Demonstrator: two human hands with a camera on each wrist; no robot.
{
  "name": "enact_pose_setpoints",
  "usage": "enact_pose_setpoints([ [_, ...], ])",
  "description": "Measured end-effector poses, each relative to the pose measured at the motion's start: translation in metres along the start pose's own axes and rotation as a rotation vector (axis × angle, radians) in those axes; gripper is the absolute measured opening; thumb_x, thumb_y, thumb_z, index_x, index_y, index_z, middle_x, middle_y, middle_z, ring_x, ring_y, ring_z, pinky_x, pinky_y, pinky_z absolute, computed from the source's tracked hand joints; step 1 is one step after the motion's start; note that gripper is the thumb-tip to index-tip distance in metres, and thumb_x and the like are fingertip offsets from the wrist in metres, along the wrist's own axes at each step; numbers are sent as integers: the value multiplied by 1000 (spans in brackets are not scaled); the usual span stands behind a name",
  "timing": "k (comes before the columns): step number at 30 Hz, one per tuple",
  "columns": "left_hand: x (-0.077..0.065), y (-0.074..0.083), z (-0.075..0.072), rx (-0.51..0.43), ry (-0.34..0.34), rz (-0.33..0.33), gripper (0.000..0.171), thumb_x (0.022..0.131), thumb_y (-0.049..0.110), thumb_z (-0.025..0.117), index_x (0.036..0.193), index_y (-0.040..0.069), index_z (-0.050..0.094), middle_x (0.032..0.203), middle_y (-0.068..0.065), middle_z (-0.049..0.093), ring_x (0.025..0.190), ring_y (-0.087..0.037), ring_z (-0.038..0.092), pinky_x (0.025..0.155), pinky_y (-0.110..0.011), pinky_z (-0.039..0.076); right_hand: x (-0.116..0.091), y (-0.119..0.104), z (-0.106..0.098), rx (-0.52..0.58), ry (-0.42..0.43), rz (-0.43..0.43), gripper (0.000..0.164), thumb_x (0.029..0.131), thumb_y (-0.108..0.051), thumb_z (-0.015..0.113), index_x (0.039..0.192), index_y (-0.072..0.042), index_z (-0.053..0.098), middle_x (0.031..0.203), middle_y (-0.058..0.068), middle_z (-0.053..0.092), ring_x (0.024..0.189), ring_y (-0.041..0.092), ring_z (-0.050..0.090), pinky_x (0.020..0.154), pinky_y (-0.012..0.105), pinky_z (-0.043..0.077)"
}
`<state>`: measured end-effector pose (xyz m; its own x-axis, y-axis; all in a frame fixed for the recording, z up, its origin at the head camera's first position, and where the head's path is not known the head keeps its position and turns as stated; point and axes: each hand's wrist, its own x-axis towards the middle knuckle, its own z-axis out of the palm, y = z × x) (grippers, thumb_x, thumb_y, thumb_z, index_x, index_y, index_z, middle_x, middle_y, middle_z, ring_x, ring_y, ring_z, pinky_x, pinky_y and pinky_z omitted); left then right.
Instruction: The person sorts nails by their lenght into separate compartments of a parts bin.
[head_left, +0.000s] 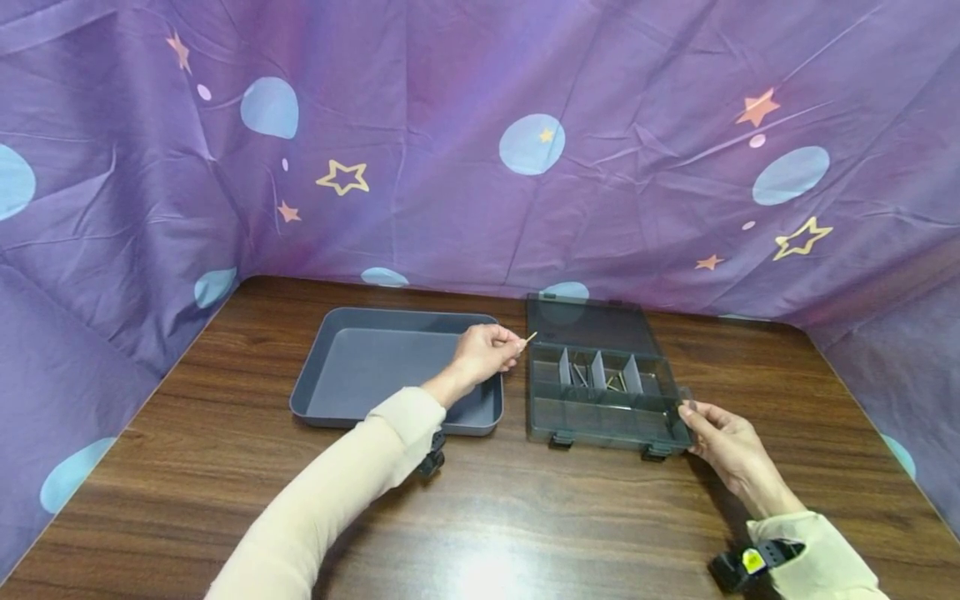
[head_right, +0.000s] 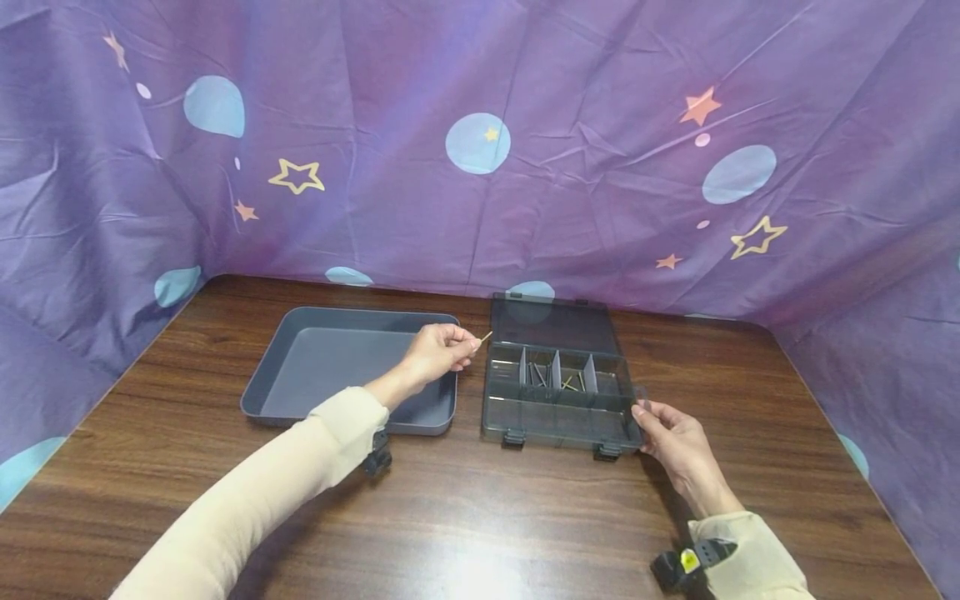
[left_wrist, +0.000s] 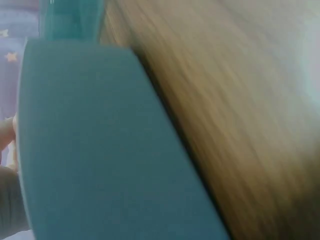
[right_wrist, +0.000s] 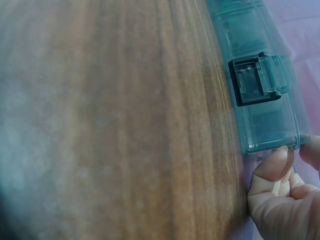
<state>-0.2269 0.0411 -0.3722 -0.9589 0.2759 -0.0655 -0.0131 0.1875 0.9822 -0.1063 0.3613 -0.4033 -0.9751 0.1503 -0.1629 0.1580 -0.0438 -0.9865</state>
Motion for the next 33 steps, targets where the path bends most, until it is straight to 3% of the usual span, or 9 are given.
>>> enact_pose_setpoints([
  [6, 0, 11, 29, -33, -45, -3, 16, 86, 8, 66, 94, -7, 67, 93, -26, 69, 55, -3, 56, 60, -21, 55, 0, 0, -1, -13, -5, 7, 19, 95, -13, 55, 82, -25, 64, 74, -15, 60, 63, -2, 53, 55, 16, 44],
  [15, 2, 17, 67, -50, -41, -13, 14, 84, 8, 69, 90, -5, 69, 87, -20, 71, 52, -2, 55, 57, -18, 54, 0, 0, -1, -13, 4, 0, 20, 94, -13, 56, 81, -25, 65, 72, -15, 60, 61, -2, 53, 55, 16, 44],
  [27, 1, 24, 97, -6, -52, -42, 11, 80, 8, 73, 85, -2, 72, 75, -12, 72, 48, -3, 57, 51, -17, 52, 0, -2, 1, -25, 9, 17, 19, 94, -13, 56, 81, -24, 64, 74, -15, 60, 62, -2, 53, 55, 16, 44],
  [33, 1, 25, 105, 62, -64, -26, 7, 79, 7, 74, 80, 0, 73, 71, -12, 72, 52, -12, 65, 51, -19, 53, 0, -1, 0, -12, 10, 6, 19, 94, -12, 56, 81, -24, 64, 73, -15, 60, 62, -1, 52, 55, 16, 44],
])
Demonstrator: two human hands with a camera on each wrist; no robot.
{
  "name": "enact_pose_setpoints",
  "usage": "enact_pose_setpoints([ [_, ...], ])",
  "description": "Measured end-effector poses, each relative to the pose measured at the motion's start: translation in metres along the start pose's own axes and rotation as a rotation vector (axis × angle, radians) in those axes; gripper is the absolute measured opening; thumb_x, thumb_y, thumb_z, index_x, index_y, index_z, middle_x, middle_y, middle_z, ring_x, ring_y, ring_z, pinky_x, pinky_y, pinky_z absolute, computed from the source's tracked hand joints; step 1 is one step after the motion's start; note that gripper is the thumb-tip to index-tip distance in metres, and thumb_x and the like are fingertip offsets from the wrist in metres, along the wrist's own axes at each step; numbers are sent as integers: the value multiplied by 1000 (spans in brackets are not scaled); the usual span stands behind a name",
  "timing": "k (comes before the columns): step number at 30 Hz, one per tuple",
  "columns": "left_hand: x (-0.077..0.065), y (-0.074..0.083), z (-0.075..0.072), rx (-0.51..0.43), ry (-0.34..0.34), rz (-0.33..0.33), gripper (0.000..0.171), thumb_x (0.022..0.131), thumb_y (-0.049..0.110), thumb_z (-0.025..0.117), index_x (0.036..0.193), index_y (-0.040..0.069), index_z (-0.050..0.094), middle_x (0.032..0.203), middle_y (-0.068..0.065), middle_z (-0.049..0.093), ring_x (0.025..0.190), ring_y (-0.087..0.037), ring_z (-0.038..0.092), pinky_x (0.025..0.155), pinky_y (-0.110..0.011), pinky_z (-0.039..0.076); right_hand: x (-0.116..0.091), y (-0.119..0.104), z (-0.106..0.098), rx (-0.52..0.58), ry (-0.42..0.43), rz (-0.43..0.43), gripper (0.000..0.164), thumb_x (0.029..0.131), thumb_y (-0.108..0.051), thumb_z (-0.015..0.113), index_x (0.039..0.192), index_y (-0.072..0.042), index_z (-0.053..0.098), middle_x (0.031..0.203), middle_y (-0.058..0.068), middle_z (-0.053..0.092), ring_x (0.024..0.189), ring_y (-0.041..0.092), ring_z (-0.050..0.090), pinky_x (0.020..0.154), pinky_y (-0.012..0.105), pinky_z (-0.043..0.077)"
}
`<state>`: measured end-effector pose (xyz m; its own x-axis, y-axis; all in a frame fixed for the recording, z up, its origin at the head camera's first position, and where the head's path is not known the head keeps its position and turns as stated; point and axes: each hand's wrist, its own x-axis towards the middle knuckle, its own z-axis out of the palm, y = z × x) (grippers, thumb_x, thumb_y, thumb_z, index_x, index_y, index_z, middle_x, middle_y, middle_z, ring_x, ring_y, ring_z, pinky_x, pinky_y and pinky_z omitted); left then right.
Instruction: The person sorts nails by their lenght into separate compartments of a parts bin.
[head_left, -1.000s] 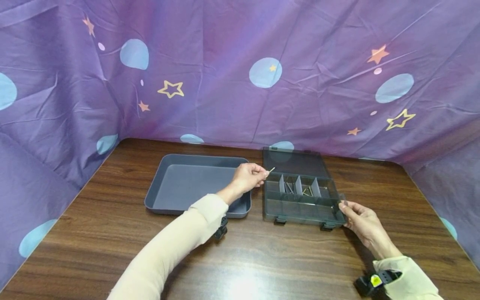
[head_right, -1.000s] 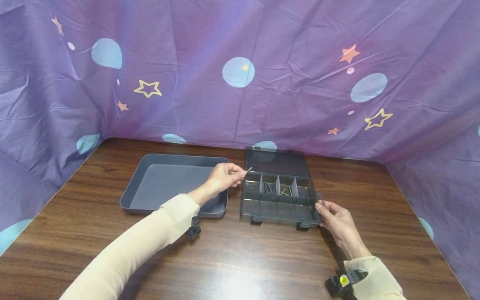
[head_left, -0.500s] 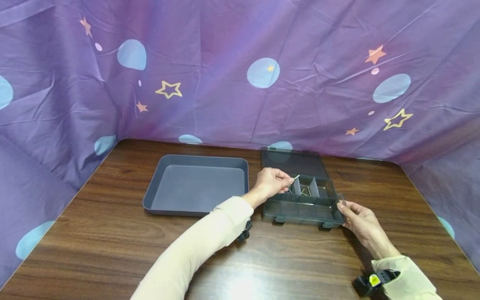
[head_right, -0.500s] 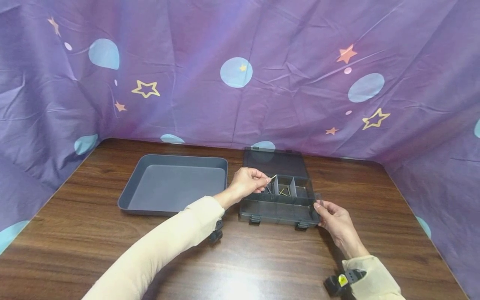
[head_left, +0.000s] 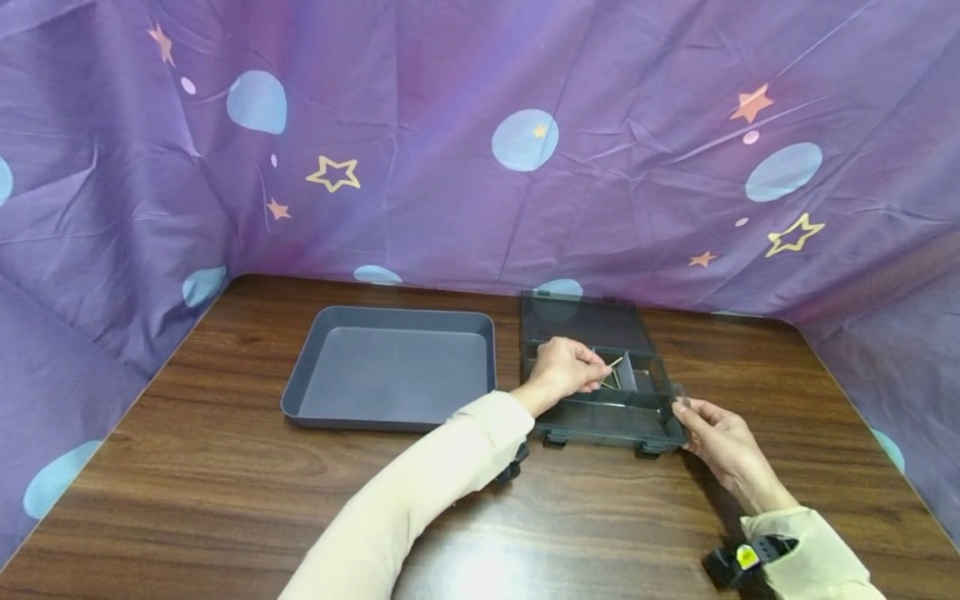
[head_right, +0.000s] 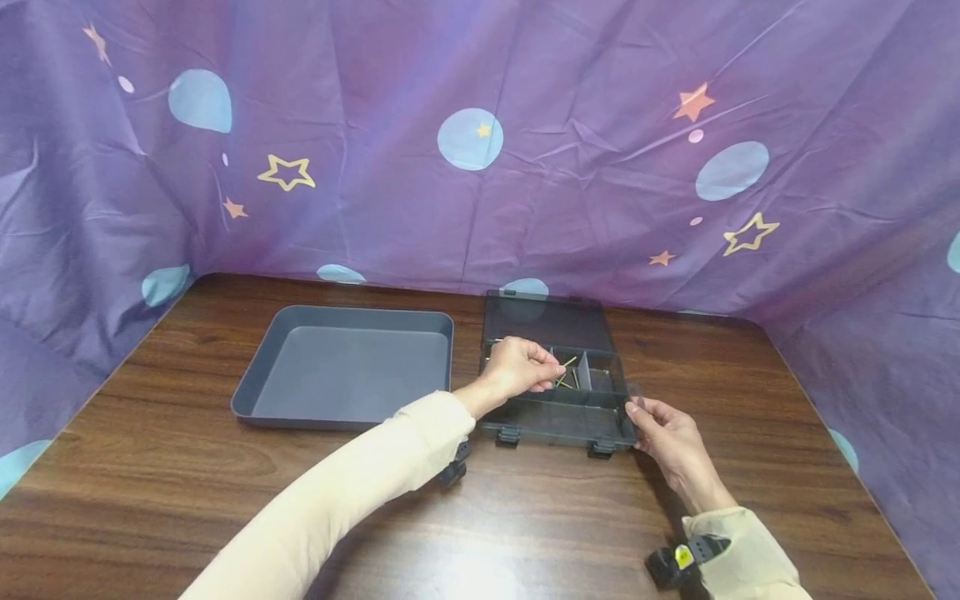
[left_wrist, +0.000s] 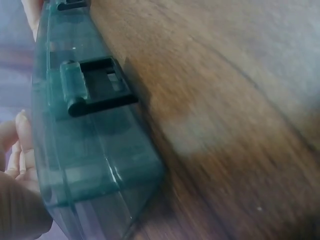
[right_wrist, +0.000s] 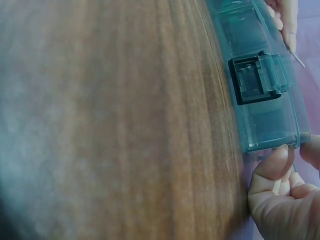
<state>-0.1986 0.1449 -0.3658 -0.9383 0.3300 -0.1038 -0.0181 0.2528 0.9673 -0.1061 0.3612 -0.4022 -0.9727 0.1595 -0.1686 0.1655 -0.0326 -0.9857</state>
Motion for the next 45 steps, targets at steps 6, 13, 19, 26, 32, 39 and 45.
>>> enact_pose_setpoints([
  [6, 0, 1, 2, 138, -5, 23, 5, 78, 11, 76, 76, 6, 74, 68, -6, 72, 49, -7, 63, 52, -20, 53, 2, 0, 1, 12, -1, -1, 19, 94, -13, 57, 80, -24, 64, 72, -15, 60, 62, -2, 52, 55, 17, 44],
  [13, 0, 3, 1, 199, 2, 61, 6, 78, 14, 77, 77, 8, 74, 68, -3, 72, 45, 0, 58, 46, -14, 48, 4, -1, 1, 18, -9, -11, 19, 94, -13, 56, 80, -24, 65, 72, -15, 60, 61, -2, 53, 55, 16, 44],
  [19, 1, -2, -1, 86, -36, 66, 6, 79, 9, 75, 81, 4, 74, 75, -9, 73, 53, -8, 65, 55, -23, 55, 5, -2, 0, 21, -14, 9, 19, 94, -13, 57, 81, -23, 65, 75, -14, 61, 63, -2, 54, 56, 16, 45],
  [26, 9, -4, -21, -25, 12, 55, 11, 80, 5, 73, 88, -2, 72, 79, -14, 73, 64, -19, 70, 56, -22, 55, 5, -4, -1, -11, -8, 20, 20, 94, -13, 56, 80, -24, 64, 72, -15, 60, 61, -2, 52, 56, 16, 45],
  [32, 18, -5, -49, -127, 109, 14, 16, 82, 1, 69, 96, -7, 69, 88, -20, 71, 75, -26, 71, 62, -22, 56, 5, -7, -4, -88, -4, 34, 19, 94, -17, 57, 79, -26, 63, 67, -15, 55, 58, -2, 48, 55, 17, 46],
  [39, 25, -2, -74, -122, 225, -23, 21, 83, 3, 68, 103, -4, 68, 97, -17, 71, 84, -22, 71, 67, -20, 55, 11, -18, -20, -129, -23, 53, 14, 95, -22, 55, 84, -29, 60, 76, -13, 57, 64, 1, 54, 59, 17, 50],
  [45, 31, -1, -84, -79, 286, -54, 28, 85, 6, 66, 112, -2, 66, 105, -15, 70, 97, -23, 68, 81, -24, 53, 34, -38, -34, -85, -48, 49, 16, 94, -19, 56, 81, -26, 63, 78, -13, 58, 65, 2, 57, 61, 15, 51],
])
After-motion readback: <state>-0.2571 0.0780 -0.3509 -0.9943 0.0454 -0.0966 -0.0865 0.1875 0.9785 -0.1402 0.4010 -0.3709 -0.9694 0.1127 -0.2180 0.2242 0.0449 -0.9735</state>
